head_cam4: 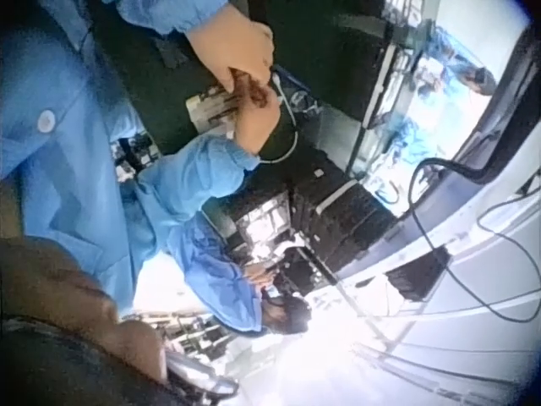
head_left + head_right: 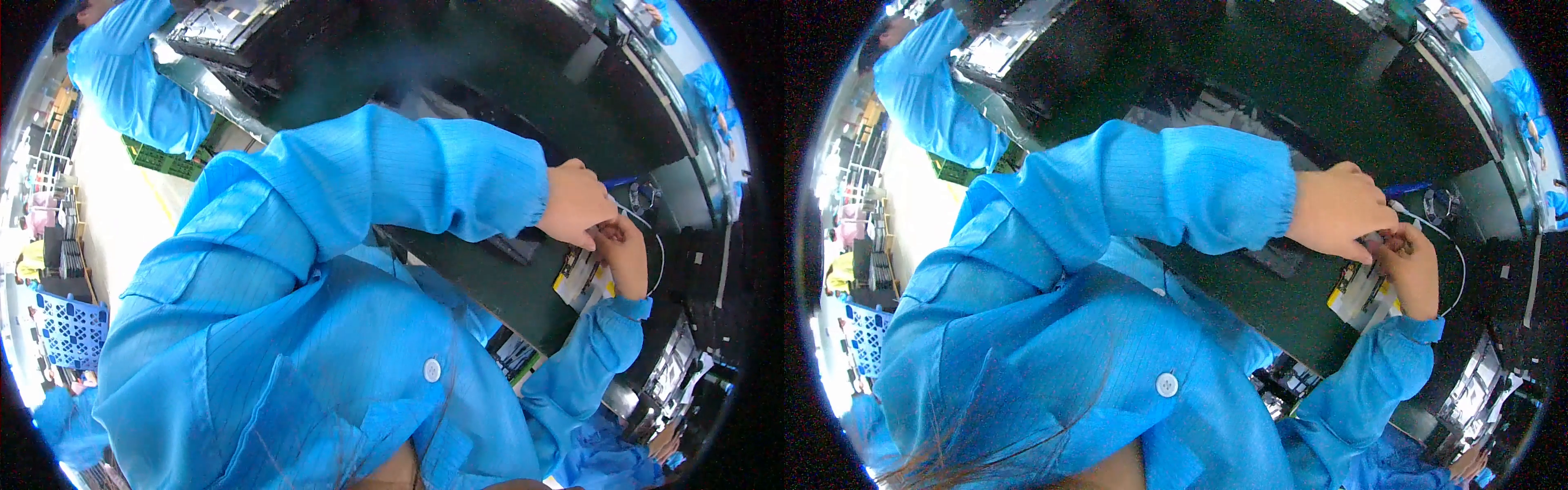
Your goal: The person tests tablet screens on an assembly line by connecting cables, tapping the touchscreens to run display tests, disconnecting them, and replacing them with new devices.
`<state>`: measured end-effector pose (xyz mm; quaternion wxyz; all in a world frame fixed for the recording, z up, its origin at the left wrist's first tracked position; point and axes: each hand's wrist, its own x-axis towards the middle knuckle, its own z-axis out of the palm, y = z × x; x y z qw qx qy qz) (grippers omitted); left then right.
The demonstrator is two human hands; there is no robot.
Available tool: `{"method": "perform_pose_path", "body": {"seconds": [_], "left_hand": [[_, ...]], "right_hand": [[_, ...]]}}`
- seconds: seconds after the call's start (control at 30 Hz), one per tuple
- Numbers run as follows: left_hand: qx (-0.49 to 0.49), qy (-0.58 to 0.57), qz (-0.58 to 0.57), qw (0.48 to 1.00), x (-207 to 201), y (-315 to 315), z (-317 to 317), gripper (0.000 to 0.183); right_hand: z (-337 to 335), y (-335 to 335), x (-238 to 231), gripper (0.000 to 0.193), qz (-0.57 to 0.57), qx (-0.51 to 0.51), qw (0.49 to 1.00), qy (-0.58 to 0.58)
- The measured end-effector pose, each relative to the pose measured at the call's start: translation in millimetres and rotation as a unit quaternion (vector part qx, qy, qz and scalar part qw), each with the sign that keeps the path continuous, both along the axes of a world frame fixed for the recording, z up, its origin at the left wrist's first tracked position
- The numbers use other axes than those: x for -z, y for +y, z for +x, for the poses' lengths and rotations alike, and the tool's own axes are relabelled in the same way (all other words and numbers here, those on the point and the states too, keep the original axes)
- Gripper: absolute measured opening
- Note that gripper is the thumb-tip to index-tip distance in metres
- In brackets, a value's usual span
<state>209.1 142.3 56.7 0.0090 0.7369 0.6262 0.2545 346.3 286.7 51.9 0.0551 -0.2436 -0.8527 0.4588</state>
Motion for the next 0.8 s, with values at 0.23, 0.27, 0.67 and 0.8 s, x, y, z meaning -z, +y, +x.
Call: {"method": "perform_pose_path", "body": {"seconds": [0.23, 0.27, 0.67, 0.8], "left_hand": [[-0.027, 0.025, 0.106, 0.994, -28, -90, -73, 0.032], [-0.088, 0.031, 0.062, 0.994, -29, -110, -83, 0.032], [-0.316, -0.212, 0.065, 0.923, 18, -205, -81, 0.041], [-0.334, -0.304, 0.115, 0.885, 20, -202, -76, 0.039]], "right_hand": [[21, 37, -4, 0.019, -0.026, 0.131, 0.99, -0.055], [21, 40, -1, 0.018, -0.026, 0.133, 0.988, -0.069], [23, 49, 10, 0.015, -0.017, 0.122, 0.987, -0.101], [25, 53, 12, 0.017, -0.036, 0.119, 0.989, -0.078]]}}
